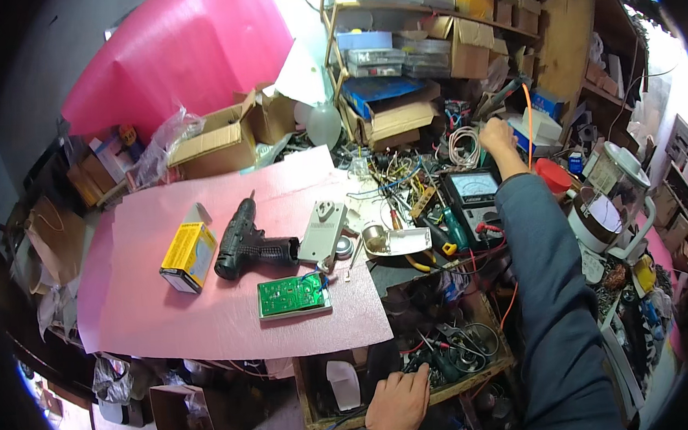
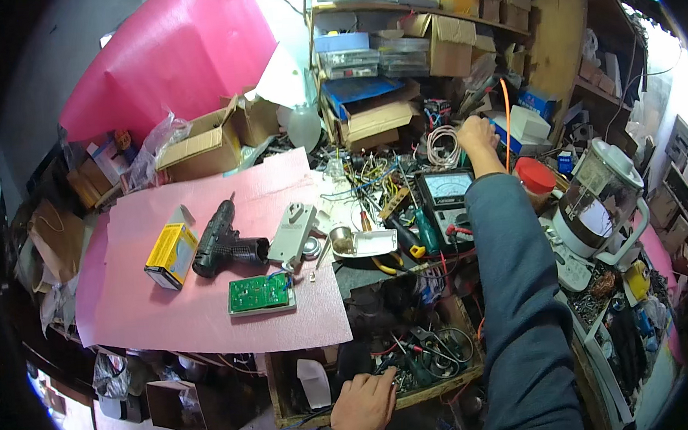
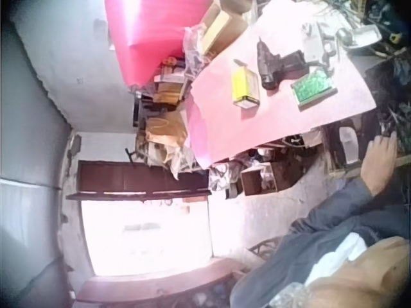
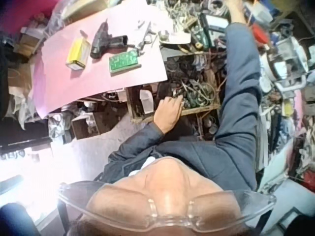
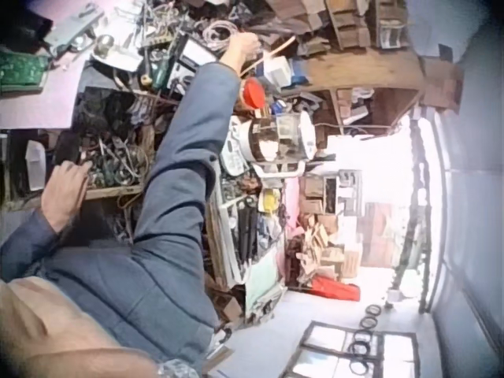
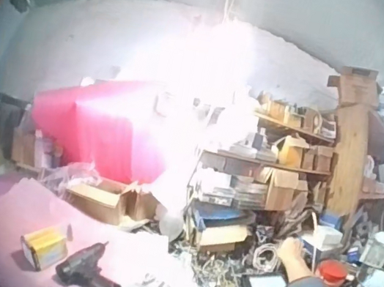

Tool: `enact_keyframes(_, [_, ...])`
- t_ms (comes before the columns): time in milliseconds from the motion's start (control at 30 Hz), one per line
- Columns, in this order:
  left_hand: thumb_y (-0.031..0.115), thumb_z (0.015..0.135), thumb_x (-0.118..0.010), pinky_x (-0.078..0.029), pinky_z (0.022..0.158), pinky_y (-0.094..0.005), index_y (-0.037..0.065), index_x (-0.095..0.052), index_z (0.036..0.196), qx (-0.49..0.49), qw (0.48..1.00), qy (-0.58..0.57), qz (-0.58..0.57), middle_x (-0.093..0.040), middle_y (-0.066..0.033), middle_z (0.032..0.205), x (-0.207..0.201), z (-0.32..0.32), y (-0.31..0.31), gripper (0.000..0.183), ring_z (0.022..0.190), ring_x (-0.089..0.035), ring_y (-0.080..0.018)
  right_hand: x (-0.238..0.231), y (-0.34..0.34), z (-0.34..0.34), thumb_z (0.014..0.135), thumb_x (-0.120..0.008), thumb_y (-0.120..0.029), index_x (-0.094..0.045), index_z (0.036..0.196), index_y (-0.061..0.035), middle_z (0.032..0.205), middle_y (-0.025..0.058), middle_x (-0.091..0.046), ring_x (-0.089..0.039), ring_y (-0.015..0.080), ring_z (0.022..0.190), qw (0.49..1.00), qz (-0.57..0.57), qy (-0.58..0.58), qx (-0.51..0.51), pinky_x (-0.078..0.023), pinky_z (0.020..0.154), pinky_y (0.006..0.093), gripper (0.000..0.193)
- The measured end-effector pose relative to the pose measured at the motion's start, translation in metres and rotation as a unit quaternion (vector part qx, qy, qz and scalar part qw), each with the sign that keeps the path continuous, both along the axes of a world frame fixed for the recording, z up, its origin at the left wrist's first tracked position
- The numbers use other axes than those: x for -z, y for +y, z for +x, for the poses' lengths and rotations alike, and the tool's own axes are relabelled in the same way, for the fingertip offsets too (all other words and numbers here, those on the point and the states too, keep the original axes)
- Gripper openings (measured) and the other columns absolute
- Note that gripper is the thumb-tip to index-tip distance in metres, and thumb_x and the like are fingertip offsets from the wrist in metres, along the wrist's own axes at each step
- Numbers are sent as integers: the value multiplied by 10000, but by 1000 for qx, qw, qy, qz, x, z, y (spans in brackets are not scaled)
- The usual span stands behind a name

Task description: The person strips the insulation from a blue wire, twists the exposed strands, and applies solder to the wire end using a soldering iron and solder wire. The person then solders the prepared wire to a point on a green circuit board.

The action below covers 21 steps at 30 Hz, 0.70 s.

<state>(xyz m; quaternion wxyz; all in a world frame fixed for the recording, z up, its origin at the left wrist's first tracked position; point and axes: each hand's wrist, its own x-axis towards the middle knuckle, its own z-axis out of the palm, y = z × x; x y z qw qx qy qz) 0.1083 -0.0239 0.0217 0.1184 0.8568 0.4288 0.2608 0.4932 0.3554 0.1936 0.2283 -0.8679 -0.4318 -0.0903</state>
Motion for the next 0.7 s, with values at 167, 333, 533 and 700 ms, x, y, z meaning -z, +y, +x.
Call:
enact_keyframes(167, [213, 1004, -599, -471, 787, -401, 29, -628, 1319, 11, 999, 24, 21, -657, -90, 961, -1, -2, 2, 365, 959, -605, -274, 2, 7, 6, 911, -743, -292, -723, 1265, -55, 1393, 217, -626, -562, 409, 1338, 990, 114, 63, 45, -452, 1095, 541, 427])
enact_keyframes(333, [204, 976, -681, -475, 781, -391, 42, -637, 1287, 37, 999, 9, 32, -676, -90, 942, 8, -3, 4, 353, 970, -645, -254, 11, 6, 11, 899, -776, -302, -692, 1257, -39, 1364, 280, -597, -560, 453, 1268, 976, 208, 53, 47, -470, 1065, 553, 452])
enact_keyframes(533, [198, 965, -679, -481, 795, -384, 27, -635, 1289, 11, 998, 5, 54, -685, -95, 965, 10, -3, 3, 370, 978, -639, -252, 16, -15, -44, 888, -793, -317, -639, 1317, -7, 1332, 324, -574, -537, 500, 1273, 963, 261, 60, 19, -464, 1076, 547, 552])
enact_keyframes(700, [201, 975, -653, -483, 840, -389, 7, -634, 1294, 15, 997, -10, 77, -671, -101, 998, 17, 0, 1, 374, 994, -619, -268, 11, -72, -79, 852, -821, -349, -613, 1405, 29, 1266, 297, -666, -649, 424, 1186, 945, 258, 30, -200, -514, 1028, 496, 702])
